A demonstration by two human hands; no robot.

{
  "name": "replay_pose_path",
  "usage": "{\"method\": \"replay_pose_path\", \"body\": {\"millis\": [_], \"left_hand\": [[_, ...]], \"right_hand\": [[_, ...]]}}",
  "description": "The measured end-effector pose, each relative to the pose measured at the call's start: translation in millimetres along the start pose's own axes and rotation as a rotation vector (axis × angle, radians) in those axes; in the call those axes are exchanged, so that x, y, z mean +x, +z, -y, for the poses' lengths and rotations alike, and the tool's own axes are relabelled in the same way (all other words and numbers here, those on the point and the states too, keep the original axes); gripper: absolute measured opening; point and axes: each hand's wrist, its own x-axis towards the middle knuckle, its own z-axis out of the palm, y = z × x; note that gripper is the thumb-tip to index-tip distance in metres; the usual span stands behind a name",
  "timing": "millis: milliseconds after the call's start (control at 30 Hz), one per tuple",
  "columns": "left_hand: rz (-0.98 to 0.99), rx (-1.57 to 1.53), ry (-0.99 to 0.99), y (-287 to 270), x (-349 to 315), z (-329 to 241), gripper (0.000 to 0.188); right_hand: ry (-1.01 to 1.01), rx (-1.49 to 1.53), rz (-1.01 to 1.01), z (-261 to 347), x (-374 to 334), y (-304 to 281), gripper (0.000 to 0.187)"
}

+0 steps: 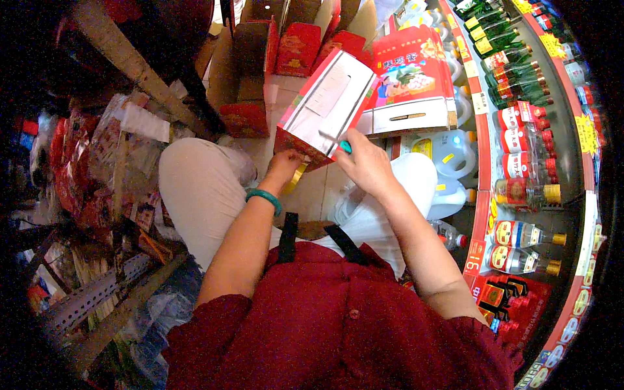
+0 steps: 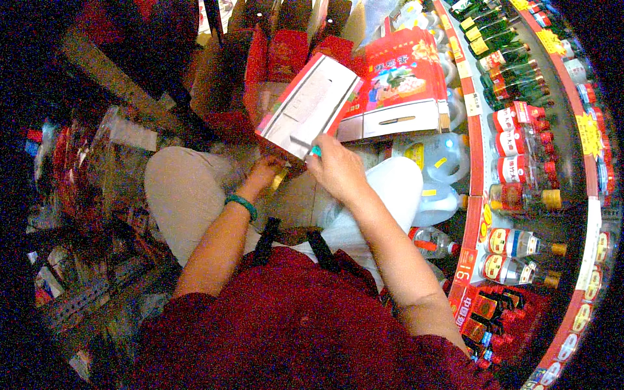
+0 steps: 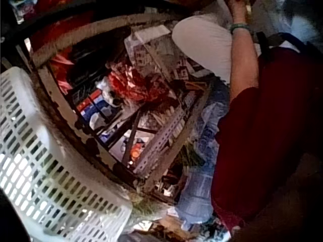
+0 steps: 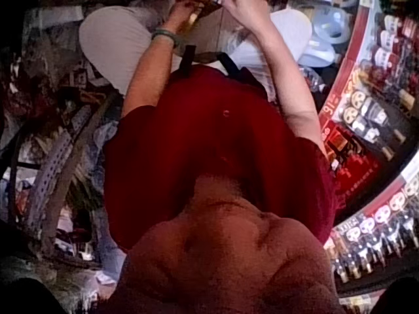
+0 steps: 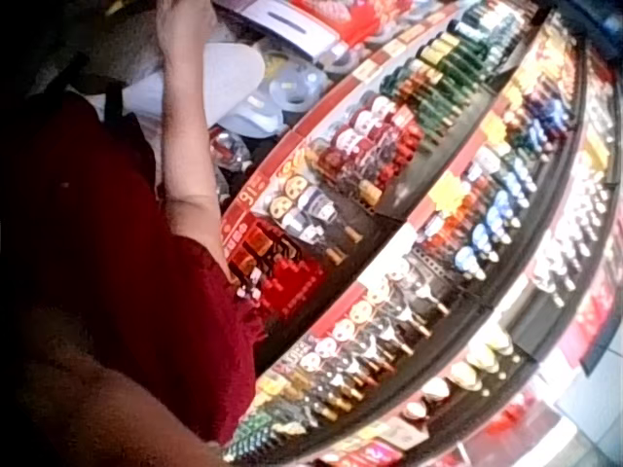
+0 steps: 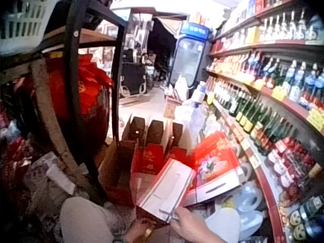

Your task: The person assembles red and white cardboard boxes by folding flaps and securing them with yellow tape. The person handles multiple boxes one at a time, folding and taping each before moving to the next.

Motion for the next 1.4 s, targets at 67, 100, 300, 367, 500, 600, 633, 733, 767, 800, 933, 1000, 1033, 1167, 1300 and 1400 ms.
{"method": "replay_pose_path", "body": {"millis": [67, 100, 300, 367, 500, 600, 633, 733, 767, 800, 933, 1000, 1033, 1167, 1300, 1400], "left_hand": [[-0.016, 0.048, 0.041, 2, -3, -6, 0.018], [0.011, -0.012, 0.005, 2, -4, -8, 0.019], [0.088, 0.017, -0.04, -12, -22, -21, 0.02], [0.101, 0.038, -0.033, -16, -25, -20, 0.021], [0.108, -0.126, -0.108, -15, -29, -12, 0.023], [0.105, -0.044, -0.09, -20, -31, -20, 0.022], [0.11, 0.0, -0.07, -22, -35, -29, 0.022], [0.127, -0.032, -0.029, -23, -32, -13, 0.022], [0.113, -0.044, -0.054, -23, -33, -14, 0.022], [0.1, -0.057, -0.078, -24, -34, -15, 0.021], [0.13, -0.03, -0.035, -30, -39, -21, 0.02], [0.188, -0.069, -0.04, -33, -35, -6, 0.02], [0.188, -0.127, -0.025, -32, -37, -2, 0.019], [0.274, -0.102, -0.047, -41, -58, -38, 0.017], [0.345, -0.105, 0.038, -38, -65, -56, 0.018], [0.343, -0.081, -0.005, -42, -77, -73, 0.018]], "right_hand": [[-0.044, -0.076, -0.141, -4, 8, 19, 0.035], [-0.085, -0.11, -0.185, -2, 12, 27, 0.037], [-0.125, -0.244, -0.236, -3, 32, 67, 0.043], [-0.136, -0.28, -0.241, -5, 33, 72, 0.042], [-0.206, -0.303, -0.281, -12, 28, 77, 0.039], [-0.263, -0.3, -0.277, -19, 27, 80, 0.033], [-0.272, -0.288, -0.279, -24, 25, 80, 0.032], [-0.337, -0.257, -0.243, -26, 21, 74, 0.032], [-0.359, -0.249, -0.223, -26, 20, 71, 0.034], [-0.383, -0.244, -0.208, -26, 20, 68, 0.035], [-0.392, -0.111, -0.21, -30, 11, 53, 0.041], [-0.366, 0.012, -0.239, -34, 3, 45, 0.047], [-0.255, 0.08, -0.236, -38, -2, 34, 0.044], [0.193, 0.325, -0.349, -69, -20, -9, 0.038], [0.201, 0.172, -0.653, -151, -38, -57, 0.024], [0.325, -0.17, -0.808, -190, -52, -113, 0.023]]}}
